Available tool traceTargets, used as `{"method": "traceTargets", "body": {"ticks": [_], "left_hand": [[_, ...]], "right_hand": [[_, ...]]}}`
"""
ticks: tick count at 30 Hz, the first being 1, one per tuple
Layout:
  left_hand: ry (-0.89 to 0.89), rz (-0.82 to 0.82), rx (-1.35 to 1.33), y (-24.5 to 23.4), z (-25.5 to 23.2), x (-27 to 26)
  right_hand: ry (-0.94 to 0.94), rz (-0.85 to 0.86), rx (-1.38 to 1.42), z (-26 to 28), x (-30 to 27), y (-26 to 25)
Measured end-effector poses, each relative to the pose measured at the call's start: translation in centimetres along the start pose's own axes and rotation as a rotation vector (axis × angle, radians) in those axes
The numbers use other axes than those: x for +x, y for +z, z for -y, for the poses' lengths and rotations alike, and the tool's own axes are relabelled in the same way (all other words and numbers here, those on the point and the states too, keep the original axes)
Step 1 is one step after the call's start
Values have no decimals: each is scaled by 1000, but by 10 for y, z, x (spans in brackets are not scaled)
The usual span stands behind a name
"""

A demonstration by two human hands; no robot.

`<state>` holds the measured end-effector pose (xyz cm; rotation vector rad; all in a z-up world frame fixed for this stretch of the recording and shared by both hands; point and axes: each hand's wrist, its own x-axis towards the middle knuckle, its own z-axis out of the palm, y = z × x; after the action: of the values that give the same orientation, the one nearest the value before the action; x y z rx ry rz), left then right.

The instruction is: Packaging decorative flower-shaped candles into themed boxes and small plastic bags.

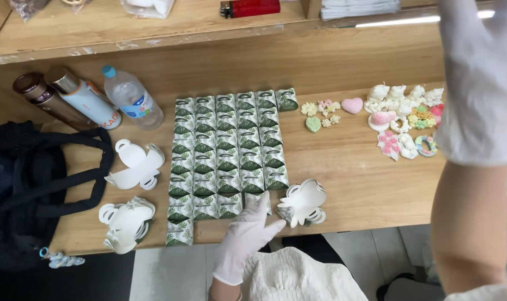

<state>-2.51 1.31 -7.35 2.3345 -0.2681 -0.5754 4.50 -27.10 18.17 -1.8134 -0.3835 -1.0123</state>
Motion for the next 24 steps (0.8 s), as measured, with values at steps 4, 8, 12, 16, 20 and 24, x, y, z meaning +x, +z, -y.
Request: {"method": "traceTargets", "body": {"ticks": [4, 8, 12, 16, 20, 24], "left_hand": [[136, 25, 89, 32, 16, 11], [39, 168, 26, 7, -25, 0], [24, 208, 82, 19, -17, 10], [70, 249, 143, 31, 2, 15], [55, 205, -27, 29, 14, 27], [96, 115, -45, 52, 37, 64]], "right_hand": [[31, -193, 123, -25, -86, -11], [189, -334, -8, -72, -165, 0], [599, 77, -226, -115, -178, 28], [755, 383, -320, -188, -173, 64], [742, 757, -344, -319, -197, 107], [548, 618, -289, -433, -206, 153]]}}
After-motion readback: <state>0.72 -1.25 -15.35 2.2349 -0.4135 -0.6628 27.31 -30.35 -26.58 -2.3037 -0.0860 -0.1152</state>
